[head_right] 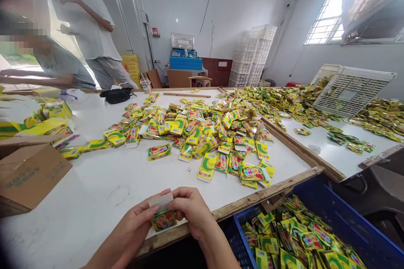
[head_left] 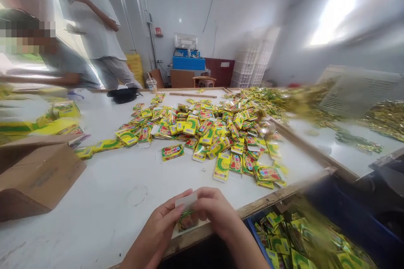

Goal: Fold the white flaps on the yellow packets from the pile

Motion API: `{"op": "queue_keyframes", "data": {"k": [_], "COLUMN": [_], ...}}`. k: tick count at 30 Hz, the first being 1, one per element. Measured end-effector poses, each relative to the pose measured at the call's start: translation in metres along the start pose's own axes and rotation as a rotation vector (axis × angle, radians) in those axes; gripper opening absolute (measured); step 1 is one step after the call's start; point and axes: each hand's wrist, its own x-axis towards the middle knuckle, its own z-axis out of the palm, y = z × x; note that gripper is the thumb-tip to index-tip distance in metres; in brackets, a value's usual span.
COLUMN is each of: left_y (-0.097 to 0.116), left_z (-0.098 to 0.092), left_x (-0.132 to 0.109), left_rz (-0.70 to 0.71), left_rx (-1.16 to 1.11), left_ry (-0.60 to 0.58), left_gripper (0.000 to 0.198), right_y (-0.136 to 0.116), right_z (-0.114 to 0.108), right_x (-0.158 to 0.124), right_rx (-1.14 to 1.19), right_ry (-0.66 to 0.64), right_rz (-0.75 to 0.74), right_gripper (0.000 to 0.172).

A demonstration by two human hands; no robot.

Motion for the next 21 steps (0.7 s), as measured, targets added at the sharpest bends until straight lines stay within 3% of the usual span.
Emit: {"op": "queue_keyframes", "data": {"k": [2,5,9,17,21], "left_y": [0.001,-0.001,-0.01,-0.007,-0.004], "left_z": [0.001,-0.002,-0.011,-0.01,-0.011], "left_x": [0.005,0.011,0.014,0.014,0.015], "left_rz": [0.024,0.179,0.282,0.267,0.306], "left_rx": [-0.013,0.084,0.274,0.248,0.35], "left_ry": [0.026,0.193,0.36,0.27,0.289], "left_gripper": [0.04,0.036,0.035,0.034,0.033], "right_y": [-0.001,-0.002,-0.006,-0.013,-0.008], "right_z": [0.007,0.011,0.006,-0.003,-0.006], "right_x": [0.004,0.008,0.009,0.011,0.015], "right_rx": [-0.104,-0.233,-0.227,-0.168,-0.146], "right_ry": [0.071,0.113,0.105,-0.005,0.044], "right_rz": [-0.102,-0.29,-0.283,-0.196,-0.166], "right_gripper": [0.021,0.025,0.024,0.025,0.025]}}
